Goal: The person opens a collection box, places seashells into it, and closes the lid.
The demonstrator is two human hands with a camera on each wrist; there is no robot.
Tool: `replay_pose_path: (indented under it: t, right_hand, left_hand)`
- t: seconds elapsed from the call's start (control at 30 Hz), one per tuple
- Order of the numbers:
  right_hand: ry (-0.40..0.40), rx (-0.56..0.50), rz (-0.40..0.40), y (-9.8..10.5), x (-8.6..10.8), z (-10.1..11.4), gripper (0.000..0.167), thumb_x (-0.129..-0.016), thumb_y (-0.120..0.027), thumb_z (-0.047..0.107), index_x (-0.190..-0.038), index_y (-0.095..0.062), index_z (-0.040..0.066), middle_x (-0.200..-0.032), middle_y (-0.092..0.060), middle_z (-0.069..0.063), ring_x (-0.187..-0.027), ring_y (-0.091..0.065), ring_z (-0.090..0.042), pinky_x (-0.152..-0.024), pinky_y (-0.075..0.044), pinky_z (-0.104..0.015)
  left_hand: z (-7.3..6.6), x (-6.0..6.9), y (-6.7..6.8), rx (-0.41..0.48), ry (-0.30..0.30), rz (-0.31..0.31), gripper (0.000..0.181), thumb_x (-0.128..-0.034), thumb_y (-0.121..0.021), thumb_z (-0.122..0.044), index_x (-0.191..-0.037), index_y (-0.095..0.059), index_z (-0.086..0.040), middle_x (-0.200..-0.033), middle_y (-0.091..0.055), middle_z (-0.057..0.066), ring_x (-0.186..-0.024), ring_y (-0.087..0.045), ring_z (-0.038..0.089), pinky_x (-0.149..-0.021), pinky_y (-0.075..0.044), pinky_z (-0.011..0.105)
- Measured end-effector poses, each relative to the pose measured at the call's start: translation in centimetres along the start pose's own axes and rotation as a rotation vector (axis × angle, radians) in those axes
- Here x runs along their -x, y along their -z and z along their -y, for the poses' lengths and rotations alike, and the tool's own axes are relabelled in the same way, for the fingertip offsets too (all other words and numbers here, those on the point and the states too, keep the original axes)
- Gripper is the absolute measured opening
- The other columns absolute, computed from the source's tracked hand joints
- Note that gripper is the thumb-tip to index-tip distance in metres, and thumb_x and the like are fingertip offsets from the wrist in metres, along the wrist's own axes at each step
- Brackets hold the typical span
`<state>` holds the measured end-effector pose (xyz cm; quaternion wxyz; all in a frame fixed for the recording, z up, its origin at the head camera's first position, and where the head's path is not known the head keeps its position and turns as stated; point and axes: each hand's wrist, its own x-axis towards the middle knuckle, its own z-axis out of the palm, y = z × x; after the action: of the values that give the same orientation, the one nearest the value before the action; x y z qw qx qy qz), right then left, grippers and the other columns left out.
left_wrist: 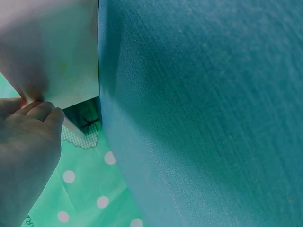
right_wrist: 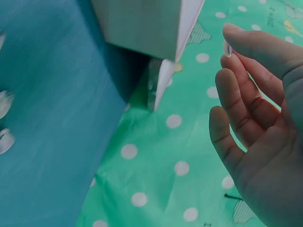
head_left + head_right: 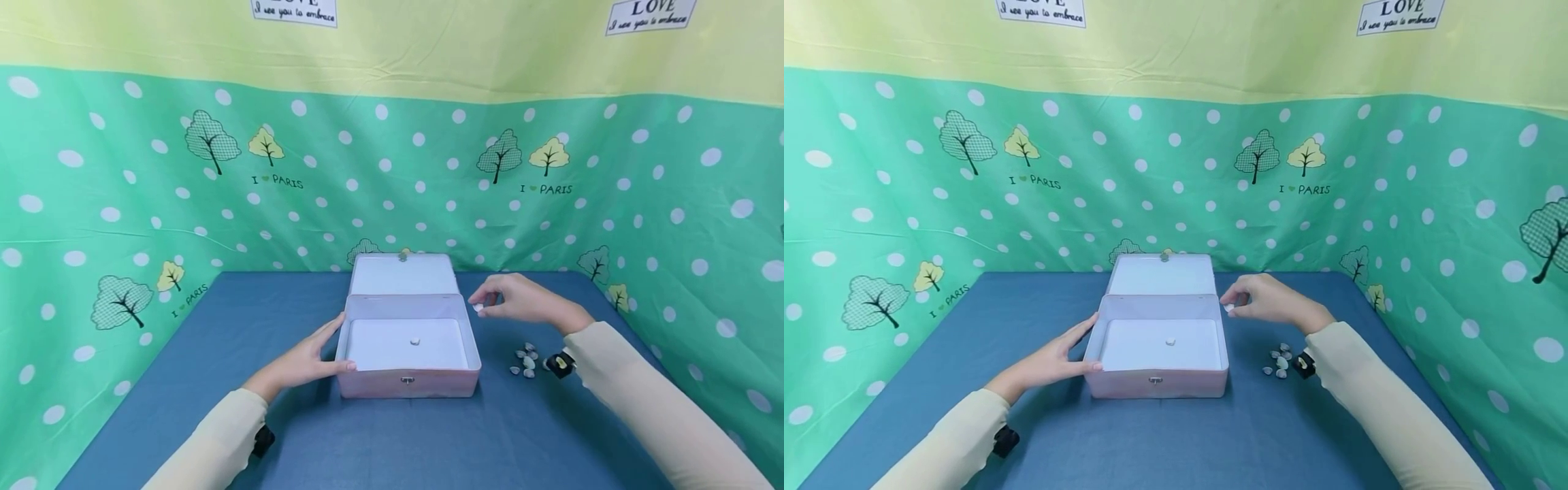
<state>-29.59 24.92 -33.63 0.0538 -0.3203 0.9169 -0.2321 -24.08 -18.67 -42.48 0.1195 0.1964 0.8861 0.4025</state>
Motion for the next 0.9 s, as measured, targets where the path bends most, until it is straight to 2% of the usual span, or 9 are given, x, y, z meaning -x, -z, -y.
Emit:
replay_pose_path:
  t: [0.33,0.57,0.9]
  right_hand:
    - [0.06,-0.03,-0.006,-0.8,-3.8,2.4,0.021,-0.094,-0.073,0.02,-0.114,-0.075,0.018,-0.108,-0.068,0.005,-0.091,-0.061,-0.012,-0.079,-0.054,-0.032]
    - [0.14,-0.045,0.005,-1.6,-6.4,4.4,0.022,-0.095,-0.072,0.018,-0.116,-0.075,0.015,-0.108,-0.069,0.002,-0.093,-0.062,-0.012,-0.081,-0.053,-0.033]
    - [0.204,-0.076,0.044,-3.0,-9.6,6.7,0.022,-0.094,-0.073,0.019,-0.116,-0.075,0.014,-0.107,-0.07,0.004,-0.094,-0.063,-0.01,-0.082,-0.053,-0.028]
  left_hand:
    - [0.1,-0.1,-0.1,0.0,0.005,0.003,0.106,-0.0863,-0.074,-0.054,-0.163,-0.008,-0.025,-0.167,-0.008,0.005,-0.151,-0.01,0.035,-0.111,-0.022,0.067]
    - [0.2,0.0,-0.1,0.004,-0.006,0.003,0.105,-0.087,-0.074,-0.054,-0.163,-0.008,-0.025,-0.167,-0.008,0.008,-0.151,-0.01,0.036,-0.11,-0.021,0.068]
    - [0.1,0.0,0.0,0.007,0.009,0.004,0.105,-0.0869,-0.074,-0.053,-0.163,-0.007,-0.026,-0.167,-0.008,0.008,-0.151,-0.01,0.037,-0.11,-0.022,0.068]
